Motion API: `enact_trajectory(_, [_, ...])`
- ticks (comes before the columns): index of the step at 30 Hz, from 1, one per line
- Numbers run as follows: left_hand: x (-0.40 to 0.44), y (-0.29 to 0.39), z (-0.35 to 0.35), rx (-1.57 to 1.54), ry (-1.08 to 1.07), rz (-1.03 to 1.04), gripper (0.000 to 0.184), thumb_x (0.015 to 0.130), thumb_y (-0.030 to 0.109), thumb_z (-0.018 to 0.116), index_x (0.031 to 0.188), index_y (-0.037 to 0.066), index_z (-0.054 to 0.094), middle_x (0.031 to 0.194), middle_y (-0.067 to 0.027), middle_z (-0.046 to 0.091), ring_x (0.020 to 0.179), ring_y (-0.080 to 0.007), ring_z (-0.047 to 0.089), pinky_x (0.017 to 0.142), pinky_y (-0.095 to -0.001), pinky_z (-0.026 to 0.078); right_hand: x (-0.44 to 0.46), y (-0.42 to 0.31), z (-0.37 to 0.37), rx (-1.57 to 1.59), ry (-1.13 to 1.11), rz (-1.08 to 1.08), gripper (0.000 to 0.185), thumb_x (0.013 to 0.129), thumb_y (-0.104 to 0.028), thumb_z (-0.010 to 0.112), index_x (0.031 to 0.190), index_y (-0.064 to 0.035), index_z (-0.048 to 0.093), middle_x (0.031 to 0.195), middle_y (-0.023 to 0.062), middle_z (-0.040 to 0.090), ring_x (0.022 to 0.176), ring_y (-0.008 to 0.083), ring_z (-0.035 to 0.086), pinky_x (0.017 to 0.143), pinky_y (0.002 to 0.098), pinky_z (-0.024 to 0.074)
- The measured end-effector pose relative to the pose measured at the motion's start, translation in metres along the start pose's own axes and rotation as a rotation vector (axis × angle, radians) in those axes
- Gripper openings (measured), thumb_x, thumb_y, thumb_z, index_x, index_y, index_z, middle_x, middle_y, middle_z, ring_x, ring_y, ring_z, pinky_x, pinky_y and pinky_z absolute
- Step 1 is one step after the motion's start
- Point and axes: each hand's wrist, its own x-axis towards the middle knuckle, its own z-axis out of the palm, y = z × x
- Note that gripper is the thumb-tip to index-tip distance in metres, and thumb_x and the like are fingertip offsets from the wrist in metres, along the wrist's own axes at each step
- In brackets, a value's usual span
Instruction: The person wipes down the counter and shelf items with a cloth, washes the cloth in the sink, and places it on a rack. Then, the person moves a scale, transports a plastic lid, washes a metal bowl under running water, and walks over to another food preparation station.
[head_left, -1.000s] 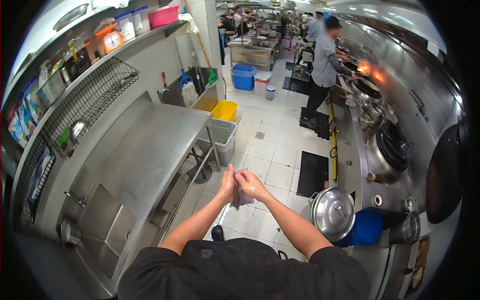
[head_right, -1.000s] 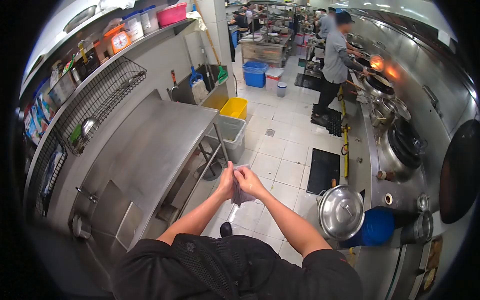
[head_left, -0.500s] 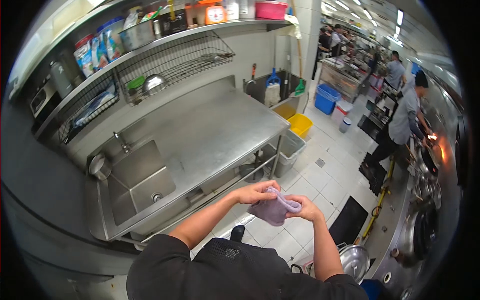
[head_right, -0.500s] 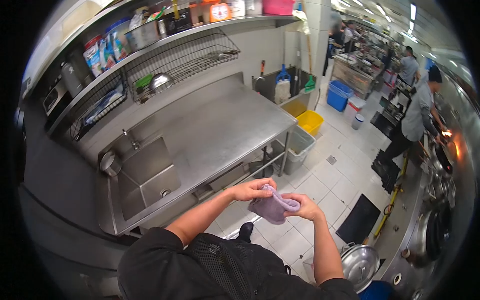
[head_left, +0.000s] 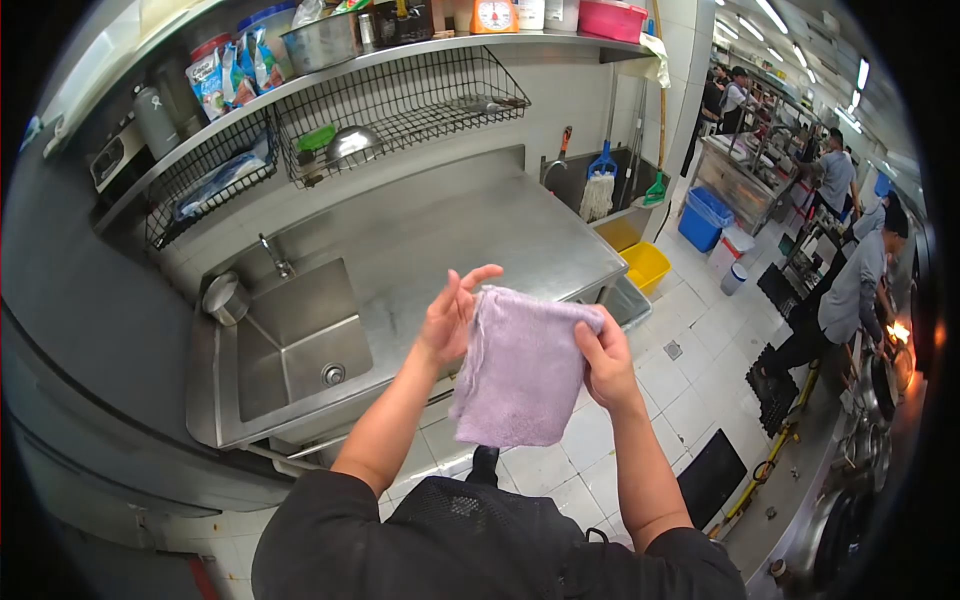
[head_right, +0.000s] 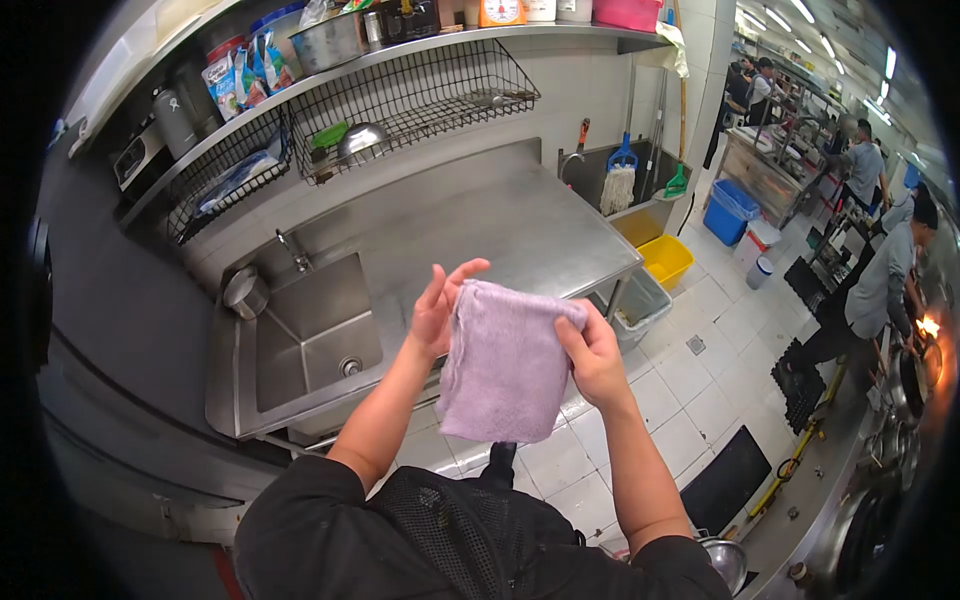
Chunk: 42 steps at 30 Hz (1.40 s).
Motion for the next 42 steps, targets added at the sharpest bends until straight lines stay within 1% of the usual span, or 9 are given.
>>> enact_trajectory(6, [-0.038, -0.119, -0.061, -0.369, 0.557, -0.038, 0.099, 0.084, 0.079, 0.027, 0.139, -0.002, 0.040, 0.135, -0.0197, 0.051, 0.121, -0.0339, 0.053, 0.105, -0.0449, 0.040, 0.018, 0.107, -0.059, -0.313, 0.145, 0.314, 0.021, 0.093, -0.020, 0.062, 0.102, -0.0022, 0.056, 0.082, 0.0001, 0.062, 0.067, 0.0060, 0.055, 0.056, 0.0228, 0.0447])
enact_trajectory(13, [-0.082, -0.155, -0.120, -0.259, 0.812, -0.324, 0.058, 0.097, 0.041, 0.044, 0.132, -0.005, 0.047, 0.128, -0.0210, 0.057, 0.116, -0.0335, 0.057, 0.105, -0.0453, 0.041, 0.014, 0.169, -0.121, 0.067, 0.188, 0.620, 0.025, 0.091, -0.021, 0.064, 0.106, -0.0024, 0.055, 0.084, 0.0115, 0.063, 0.072, 0.0230, 0.066, 0.060, 0.0341, 0.0559])
enact_trajectory(19, [-0.051, -0.078, -0.163, -0.496, 0.847, -0.184, 0.049, 0.093, 0.029, 0.046, 0.126, -0.007, 0.052, 0.120, -0.0210, 0.062, 0.110, -0.0341, 0.061, 0.102, -0.0455, 0.044, 0.029, 0.257, -0.182, -0.301, 0.326, 0.817, 0.021, 0.093, -0.023, 0.057, 0.100, -0.0033, 0.057, 0.083, 0.0119, 0.065, 0.066, 0.0225, 0.065, 0.053, 0.0345, 0.0540])
enact_trajectory(23, [-0.013, -0.007, -0.189, -0.396, 0.838, -0.036, 0.049, 0.092, 0.029, 0.046, 0.127, -0.006, 0.052, 0.121, -0.0201, 0.061, 0.112, -0.0341, 0.060, 0.102, -0.0463, 0.043, -0.033, 0.363, -0.269, -1.071, -0.102, 0.913, 0.032, 0.089, -0.030, 0.060, 0.097, 0.0009, 0.056, 0.076, 0.0119, 0.064, 0.063, 0.0222, 0.064, 0.047, 0.0376, 0.0534])
enact_trajectory(28, [0.043, 0.078, -0.200, -0.135, 0.810, 0.123, 0.050, 0.092, 0.029, 0.045, 0.128, -0.006, 0.050, 0.127, -0.0192, 0.058, 0.117, -0.0350, 0.056, 0.106, -0.0476, 0.039, -0.094, 0.342, -0.290, -0.850, -0.095, 1.739, 0.046, 0.094, -0.035, 0.048, 0.115, 0.0055, 0.056, 0.112, 0.0219, 0.064, 0.084, 0.0338, 0.067, 0.066, 0.0473, 0.0582])
enact_trajectory(29, [0.050, 0.094, -0.201, -0.087, 0.810, 0.169, 0.050, 0.093, 0.028, 0.045, 0.128, -0.006, 0.049, 0.127, -0.0187, 0.057, 0.117, -0.0342, 0.056, 0.105, -0.0465, 0.040, -0.106, 0.334, -0.293, -0.843, 0.024, 1.653, 0.046, 0.091, -0.036, 0.050, 0.100, 0.0076, 0.061, 0.090, 0.0214, 0.067, 0.070, 0.0330, 0.067, 0.057, 0.0449, 0.0585])
enact_trajectory(34, [0.062, 0.163, -0.220, 0.209, 0.938, 0.402, 0.046, 0.094, 0.026, 0.045, 0.128, -0.005, 0.050, 0.126, -0.0177, 0.058, 0.115, -0.0330, 0.057, 0.103, -0.0441, 0.043, -0.086, 0.305, -0.287, -0.672, 0.189, 1.606, 0.042, 0.093, -0.025, 0.050, 0.121, 0.0065, 0.048, 0.104, 0.0257, 0.064, 0.073, 0.0365, 0.067, 0.058, 0.0475, 0.0589])
enact_trajectory(39, [0.065, 0.205, -0.183, 0.184, 0.820, 0.564, 0.045, 0.095, 0.025, 0.045, 0.127, -0.005, 0.050, 0.126, -0.0167, 0.059, 0.114, -0.0326, 0.058, 0.102, -0.0435, 0.044, -0.025, 0.380, -0.316, -0.993, -0.399, 1.484, 0.037, 0.089, -0.032, 0.056, 0.093, 0.0041, 0.066, 0.085, 0.0215, 0.069, 0.071, 0.0332, 0.068, 0.061, 0.0453, 0.0569])
enact_trajectory(42, [0.033, 0.203, -0.178, 0.232, 0.928, 0.610, 0.047, 0.093, 0.025, 0.045, 0.129, -0.004, 0.049, 0.127, -0.0179, 0.058, 0.115, -0.0335, 0.057, 0.102, -0.0444, 0.044, 0.132, 0.336, -0.220, -1.201, -0.556, 0.497, 0.046, 0.085, -0.041, 0.060, 0.078, 0.0032, 0.067, 0.076, 0.0232, 0.066, 0.077, 0.0351, 0.066, 0.070, 0.0417, 0.0512])
